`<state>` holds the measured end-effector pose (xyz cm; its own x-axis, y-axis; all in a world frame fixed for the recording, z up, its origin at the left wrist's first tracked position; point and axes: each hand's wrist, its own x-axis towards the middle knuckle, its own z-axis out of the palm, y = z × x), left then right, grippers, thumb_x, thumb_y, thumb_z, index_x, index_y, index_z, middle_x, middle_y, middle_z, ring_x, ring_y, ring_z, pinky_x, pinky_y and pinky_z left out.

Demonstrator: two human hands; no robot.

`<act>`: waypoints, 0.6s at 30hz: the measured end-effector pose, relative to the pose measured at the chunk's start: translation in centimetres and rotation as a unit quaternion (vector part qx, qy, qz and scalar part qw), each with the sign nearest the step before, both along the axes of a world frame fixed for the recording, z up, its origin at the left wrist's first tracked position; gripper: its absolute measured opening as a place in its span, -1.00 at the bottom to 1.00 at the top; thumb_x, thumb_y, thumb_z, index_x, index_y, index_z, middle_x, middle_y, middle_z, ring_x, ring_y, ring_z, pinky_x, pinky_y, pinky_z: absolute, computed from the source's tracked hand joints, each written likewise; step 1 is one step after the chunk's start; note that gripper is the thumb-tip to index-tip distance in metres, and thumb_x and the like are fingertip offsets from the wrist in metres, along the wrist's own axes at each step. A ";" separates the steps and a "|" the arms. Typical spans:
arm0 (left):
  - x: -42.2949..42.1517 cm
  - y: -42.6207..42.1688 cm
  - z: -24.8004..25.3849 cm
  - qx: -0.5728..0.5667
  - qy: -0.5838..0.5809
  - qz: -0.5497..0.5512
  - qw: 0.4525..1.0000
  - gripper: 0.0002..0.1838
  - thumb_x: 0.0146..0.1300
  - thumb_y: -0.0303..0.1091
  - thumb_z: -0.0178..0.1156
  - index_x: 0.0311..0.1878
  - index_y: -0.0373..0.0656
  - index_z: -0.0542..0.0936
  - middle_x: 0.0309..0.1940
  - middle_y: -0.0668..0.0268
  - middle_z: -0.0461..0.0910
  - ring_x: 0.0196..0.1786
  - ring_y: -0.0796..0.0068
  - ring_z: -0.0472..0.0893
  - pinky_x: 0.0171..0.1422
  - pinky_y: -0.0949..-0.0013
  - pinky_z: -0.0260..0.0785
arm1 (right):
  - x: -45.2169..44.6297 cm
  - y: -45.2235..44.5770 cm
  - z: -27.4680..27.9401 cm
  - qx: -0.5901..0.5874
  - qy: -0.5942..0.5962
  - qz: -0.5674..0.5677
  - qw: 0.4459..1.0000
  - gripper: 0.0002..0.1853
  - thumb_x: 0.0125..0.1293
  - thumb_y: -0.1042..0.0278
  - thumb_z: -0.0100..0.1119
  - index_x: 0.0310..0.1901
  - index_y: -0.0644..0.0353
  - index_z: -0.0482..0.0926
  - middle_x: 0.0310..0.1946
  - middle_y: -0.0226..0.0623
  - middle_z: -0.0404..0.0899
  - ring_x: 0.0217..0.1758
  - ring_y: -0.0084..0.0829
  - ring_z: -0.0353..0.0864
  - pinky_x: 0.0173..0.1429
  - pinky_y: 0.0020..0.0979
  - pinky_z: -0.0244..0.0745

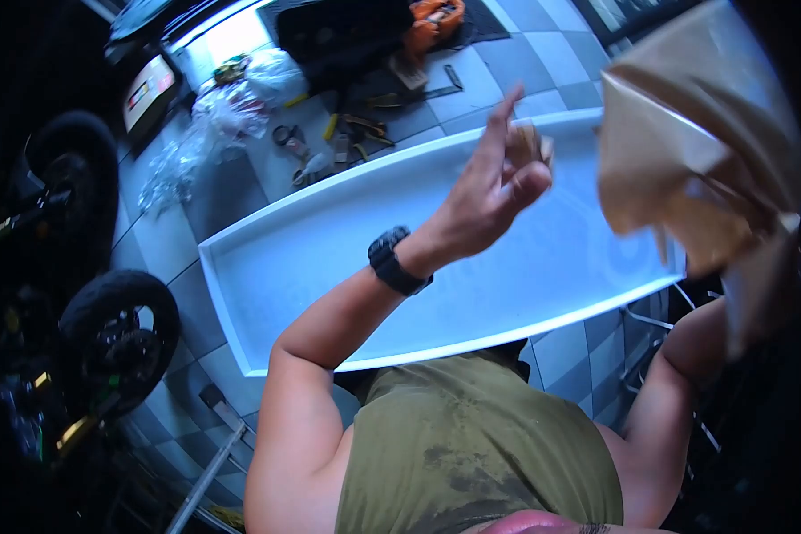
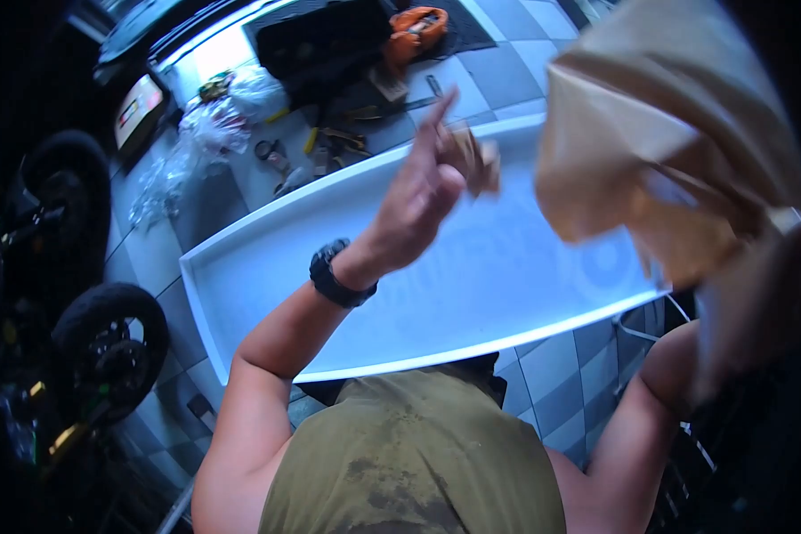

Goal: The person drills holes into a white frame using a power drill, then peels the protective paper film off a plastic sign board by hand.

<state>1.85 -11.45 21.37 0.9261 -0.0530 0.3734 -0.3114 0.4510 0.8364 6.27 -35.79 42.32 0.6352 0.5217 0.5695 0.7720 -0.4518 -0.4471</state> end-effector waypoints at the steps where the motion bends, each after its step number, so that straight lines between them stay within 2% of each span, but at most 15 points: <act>1: 0.7 1.0 2.0 -0.045 -0.017 0.025 0.999 0.39 0.26 0.57 0.23 0.77 -0.20 -0.22 0.36 -0.01 0.45 0.44 0.12 0.45 0.51 0.11 0.32 | 1.2 1.9 -0.5 -0.007 -0.010 0.034 0.999 -0.70 0.53 0.30 0.33 0.17 0.21 0.57 0.21 -0.23 0.53 0.17 -0.41 0.65 0.14 -0.38 0.65; 2: 1.3 2.0 4.1 -0.089 -0.037 0.049 0.994 0.45 0.22 0.70 0.14 0.76 -0.22 -0.26 0.43 -0.07 0.39 0.55 0.06 0.36 0.62 0.10 0.20 | 2.4 3.9 -1.2 -0.013 -0.020 0.069 0.997 -0.69 0.53 0.29 0.33 0.19 0.21 0.57 0.23 -0.23 0.53 0.19 -0.40 0.66 0.15 -0.37 0.66; 6: 2.9 4.8 8.6 -0.137 -0.022 0.009 0.990 0.29 0.46 0.36 0.16 0.73 -0.30 -0.44 0.60 -0.05 0.14 0.60 0.19 0.23 0.65 0.16 0.10 | 5.9 12.7 -4.0 -0.019 -0.021 0.192 0.981 -0.64 0.54 0.27 0.35 0.25 0.21 0.58 0.30 -0.19 0.56 0.25 -0.36 0.70 0.20 -0.35 0.72; 9: 3.4 6.9 8.2 -0.276 -0.022 0.022 0.961 -0.11 0.63 0.21 0.08 0.72 -0.08 -0.05 0.26 0.18 0.49 0.18 0.45 0.62 0.20 0.37 0.59 | 6.2 18.1 -5.9 -0.039 0.114 0.210 0.970 -0.62 0.56 0.30 0.33 0.30 0.21 0.56 0.27 -0.19 0.60 0.24 -0.35 0.74 0.19 -0.35 0.74; 11: 4.6 9.0 5.7 -0.197 -0.046 0.048 0.978 -0.20 0.58 0.17 0.19 0.61 -0.20 0.23 0.24 0.19 0.60 0.23 0.45 0.71 0.12 0.33 0.73 | 5.8 19.9 -7.9 -0.012 0.071 0.187 0.980 -0.66 0.56 0.31 0.30 0.25 0.23 0.54 0.00 -0.20 0.69 -0.01 -0.40 0.79 0.04 -0.38 0.74; 12: 4.4 9.3 5.4 -0.203 -0.037 0.067 0.976 -0.16 0.56 0.15 0.24 0.63 -0.20 0.20 0.30 0.14 0.57 0.26 0.38 0.69 0.23 0.31 0.67 | 6.5 20.0 -8.8 -0.027 0.116 0.204 0.972 -0.63 0.53 0.34 0.32 0.27 0.23 0.54 -0.03 -0.17 0.70 0.03 -0.35 0.78 0.09 -0.33 0.72; 13: 4.1 9.7 5.2 -0.208 -0.028 0.086 0.974 -0.12 0.54 0.12 0.29 0.65 -0.20 0.17 0.35 0.09 0.54 0.29 0.32 0.66 0.34 0.28 0.62 | 6.7 20.4 -9.1 -0.029 0.133 0.204 0.969 -0.56 0.48 0.38 0.35 0.32 0.22 0.52 0.06 -0.07 0.71 0.12 -0.20 0.78 0.19 -0.24 0.69; 15: 4.3 11.2 4.0 -0.204 -0.028 0.156 0.966 -0.45 0.58 -0.16 0.29 0.48 -0.18 0.40 0.20 0.21 0.66 0.05 0.49 0.77 0.12 0.39 0.74 | 6.2 21.1 -8.0 -0.113 0.020 0.196 0.974 -0.45 0.37 0.43 0.44 0.36 0.20 0.50 0.14 -0.01 0.70 0.18 -0.02 0.75 0.28 -0.17 0.66; 16: 3.8 12.2 3.8 -0.223 -0.029 0.142 0.964 -0.49 0.59 -0.12 0.28 0.42 -0.21 0.45 0.11 0.23 0.70 0.02 0.48 0.77 0.15 0.34 0.73 | 5.4 21.5 -7.5 -0.085 0.002 0.226 0.970 -0.39 0.31 0.44 0.50 0.37 0.18 0.50 0.16 -0.03 0.69 0.17 0.02 0.74 0.28 -0.13 0.66; 17: 3.2 13.4 3.7 -0.216 -0.044 0.143 0.965 -0.49 0.59 -0.12 0.28 0.42 -0.21 0.45 0.11 0.23 0.70 0.02 0.48 0.77 0.15 0.34 0.73 | 4.5 21.7 -7.0 -0.060 -0.014 0.254 0.965 -0.33 0.24 0.45 0.55 0.38 0.16 0.49 0.19 -0.05 0.68 0.16 0.06 0.74 0.28 -0.09 0.66; 18: 2.5 14.5 3.9 -0.230 -0.009 0.159 0.960 -0.51 0.61 -0.14 0.26 0.40 -0.21 0.45 0.11 0.24 0.70 0.00 0.49 0.77 0.13 0.37 0.72 | 4.5 21.5 -6.0 -0.111 -0.148 0.249 0.951 -0.24 0.12 0.40 0.66 0.37 0.17 0.51 0.22 -0.14 0.69 0.23 0.02 0.72 0.30 -0.08 0.65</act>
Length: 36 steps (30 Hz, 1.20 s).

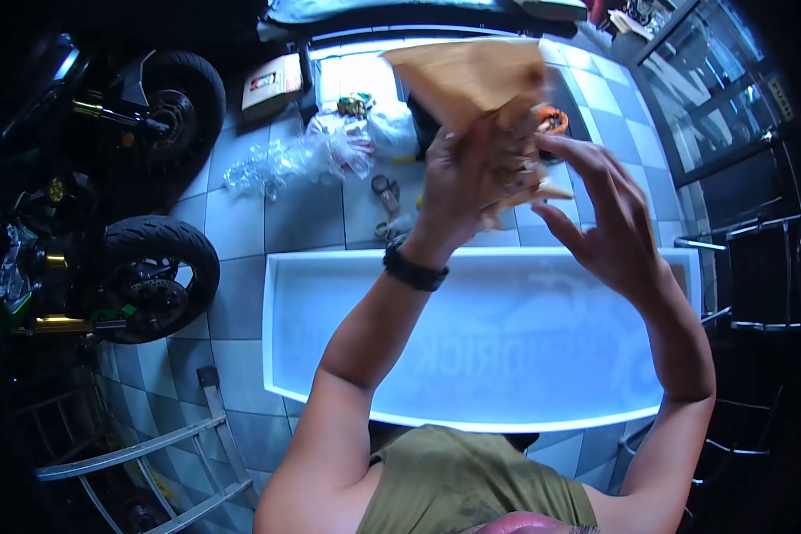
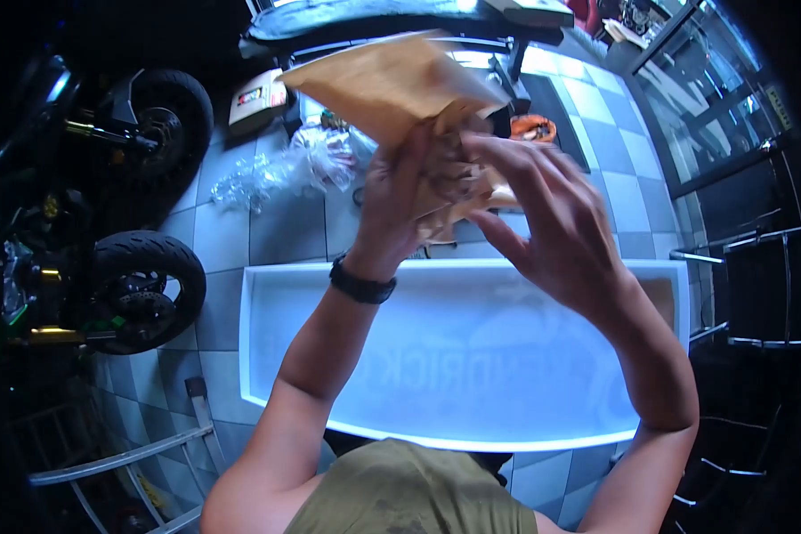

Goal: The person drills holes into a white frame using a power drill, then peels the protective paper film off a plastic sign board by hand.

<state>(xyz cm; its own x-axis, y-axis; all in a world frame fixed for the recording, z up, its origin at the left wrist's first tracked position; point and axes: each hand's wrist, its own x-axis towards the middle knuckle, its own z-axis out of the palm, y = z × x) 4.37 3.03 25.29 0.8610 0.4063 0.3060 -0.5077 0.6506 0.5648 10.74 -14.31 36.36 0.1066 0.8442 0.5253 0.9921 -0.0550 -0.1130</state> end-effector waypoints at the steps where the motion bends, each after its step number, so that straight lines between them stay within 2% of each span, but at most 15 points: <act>1: -0.7 0.7 -0.1 -0.021 0.038 0.008 0.999 -0.54 0.62 -0.15 0.24 0.39 -0.22 0.45 0.11 0.26 0.70 -0.01 0.51 0.78 0.11 0.40 0.71 | 0.2 -0.8 0.9 -0.012 -0.041 -0.010 0.999 -0.11 -0.02 0.27 0.75 0.41 -0.01 0.53 0.39 -0.21 0.58 0.47 0.03 0.54 0.47 0.03 0.50; 5: -2.8 -0.2 0.3 0.164 0.080 -0.022 0.983 -0.57 0.65 -0.29 0.19 0.42 -0.26 0.38 0.16 0.23 0.63 0.19 0.56 0.66 0.29 0.40 0.59 | -1.0 0.2 1.5 -0.136 -0.092 -0.025 0.986 0.15 -0.41 0.02 0.88 0.43 -0.31 0.57 0.67 -0.11 0.07 0.77 0.12 -0.06 0.71 0.35 0.03; 7: -2.8 -1.7 1.2 0.214 0.061 0.058 0.973 -0.44 0.62 -0.21 0.21 0.51 -0.19 0.26 0.28 0.13 0.56 0.24 0.37 0.70 0.31 0.35 0.64 | -1.0 1.2 0.4 -0.136 -0.021 0.004 0.990 0.18 -0.46 0.04 0.89 0.43 -0.33 0.57 0.62 -0.07 0.12 0.77 0.14 -0.07 0.72 0.36 0.03; 8: -2.9 -1.6 1.8 0.222 0.052 0.061 0.972 -0.44 0.62 -0.21 0.21 0.51 -0.19 0.26 0.28 0.13 0.56 0.24 0.37 0.70 0.31 0.35 0.64 | -0.5 1.7 0.1 -0.107 -0.041 0.021 0.993 0.24 -0.43 0.10 0.90 0.49 -0.25 0.49 0.52 -0.06 0.26 0.63 0.19 0.26 0.57 0.29 0.40; 11: -3.8 -0.9 3.1 0.172 0.099 0.005 0.980 -0.28 0.59 -0.09 0.23 0.59 -0.16 0.12 0.34 0.08 0.49 0.28 0.37 0.68 0.32 0.35 0.64 | -0.2 1.9 -0.9 -0.127 0.061 0.021 0.990 0.32 -0.28 0.27 0.85 0.63 -0.21 0.28 0.44 -0.12 0.34 0.33 0.09 0.62 0.19 0.09 0.76; 12: -4.1 0.0 3.1 0.173 0.091 -0.043 0.980 -0.27 0.59 -0.02 0.21 0.58 -0.16 0.14 0.34 0.09 0.49 0.30 0.36 0.67 0.30 0.33 0.66 | -0.1 2.2 -0.8 -0.058 0.024 0.042 0.997 0.26 -0.24 0.31 0.83 0.58 -0.06 0.27 0.26 -0.15 0.50 0.04 -0.03 0.76 -0.07 -0.11 0.82; 15: -5.4 2.0 3.2 0.178 0.114 -0.130 0.969 -0.07 0.57 0.18 0.17 0.67 -0.22 -0.01 0.29 0.04 0.44 0.28 0.31 0.64 0.28 0.24 0.63 | -0.2 2.4 -0.7 -0.071 0.102 0.032 0.992 0.19 -0.23 0.29 0.83 0.52 -0.03 0.33 0.18 -0.19 0.56 0.01 -0.06 0.76 -0.07 -0.10 0.79; 17: -4.8 3.6 -0.1 0.354 0.131 0.007 0.926 0.05 0.52 0.39 0.11 0.72 -0.17 -0.06 0.35 -0.02 0.40 0.35 0.25 0.61 0.32 0.22 0.63 | -0.1 2.9 -0.3 -0.032 0.046 0.025 0.998 0.10 -0.23 0.26 0.84 0.43 -0.04 0.40 0.09 -0.23 0.60 -0.03 -0.10 0.77 -0.11 -0.12 0.77; 19: -6.3 2.7 0.6 0.347 0.190 0.111 0.912 0.12 0.42 0.59 0.00 0.72 -0.12 0.05 0.44 0.03 0.37 0.38 0.23 0.61 0.34 0.15 0.63 | 0.6 3.0 0.4 0.041 0.018 -0.006 0.999 -0.03 -0.21 0.19 0.83 0.33 -0.02 0.49 0.04 -0.26 0.60 -0.06 -0.14 0.77 -0.16 -0.15 0.75; 20: -6.6 1.0 1.3 0.179 0.152 0.010 0.972 0.10 0.42 0.61 -0.03 0.72 -0.07 0.09 0.51 0.08 0.33 0.42 0.19 0.59 0.35 0.08 0.62 | 0.1 3.3 1.4 0.036 -0.001 -0.002 0.999 -0.18 -0.18 0.13 0.81 0.18 0.00 0.58 -0.05 -0.31 0.60 -0.11 -0.22 0.76 -0.20 -0.20 0.73; 22: -6.9 -1.7 0.8 -0.066 0.042 -0.170 0.982 0.06 0.43 0.64 -0.11 0.73 0.05 0.14 0.65 0.24 0.25 0.54 0.11 0.48 0.47 -0.01 0.54 | 0.0 4.2 0.0 0.027 -0.045 0.002 0.999 -0.30 -0.12 0.03 0.76 0.07 0.00 0.61 -0.13 -0.34 0.58 -0.22 -0.27 0.74 -0.28 -0.23 0.69; 27: -5.3 -2.2 2.8 -0.150 0.026 -0.096 0.984 -0.06 0.52 0.48 -0.02 0.73 0.06 0.17 0.61 0.12 0.34 0.63 0.19 0.37 0.63 0.14 0.38 | -1.5 5.8 -3.5 0.065 0.032 0.034 0.997 -0.43 -0.19 0.15 0.72 -0.28 0.13 0.47 -0.39 -0.26 0.53 -0.38 -0.20 0.71 -0.36 -0.19 0.57; 29: -5.3 -1.8 2.8 -0.072 0.033 -0.147 0.986 -0.14 0.57 0.36 0.05 0.71 0.02 0.23 0.60 0.06 0.36 0.62 0.20 0.39 0.65 0.14 0.36 | -1.7 5.8 -4.9 0.078 0.040 0.047 0.995 -0.46 -0.15 0.20 0.70 -0.29 0.14 0.44 -0.42 -0.24 0.53 -0.39 -0.17 0.71 -0.35 -0.19 0.57; 34: -5.0 -1.8 0.5 -0.035 0.053 -0.081 0.995 -0.31 0.67 0.19 -0.08 0.62 -0.09 0.35 0.61 0.03 0.35 0.63 0.15 0.37 0.68 0.08 0.31 | -1.4 5.5 -5.4 0.055 0.025 0.067 0.996 -0.46 -0.10 0.33 0.68 -0.16 0.16 0.47 -0.36 -0.16 0.56 -0.31 -0.06 0.67 -0.26 -0.16 0.57; 36: -4.7 -0.5 -1.1 -0.064 0.058 -0.086 0.993 -0.36 0.69 0.15 -0.08 0.57 -0.10 0.40 0.59 0.04 0.38 0.57 0.20 0.46 0.61 0.09 0.40 | -2.4 5.2 -4.5 0.046 0.120 0.057 0.990 -0.36 -0.02 0.24 0.70 0.09 0.13 0.56 -0.01 -0.08 0.62 -0.08 -0.05 0.72 -0.03 -0.15 0.66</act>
<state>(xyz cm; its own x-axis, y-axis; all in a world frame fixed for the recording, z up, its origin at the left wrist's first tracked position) -0.36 2.54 24.17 0.9473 0.2795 0.1565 -0.3196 0.7925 0.5195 8.31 -9.09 31.90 0.1447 0.8072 0.5723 0.9353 0.0771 -0.3453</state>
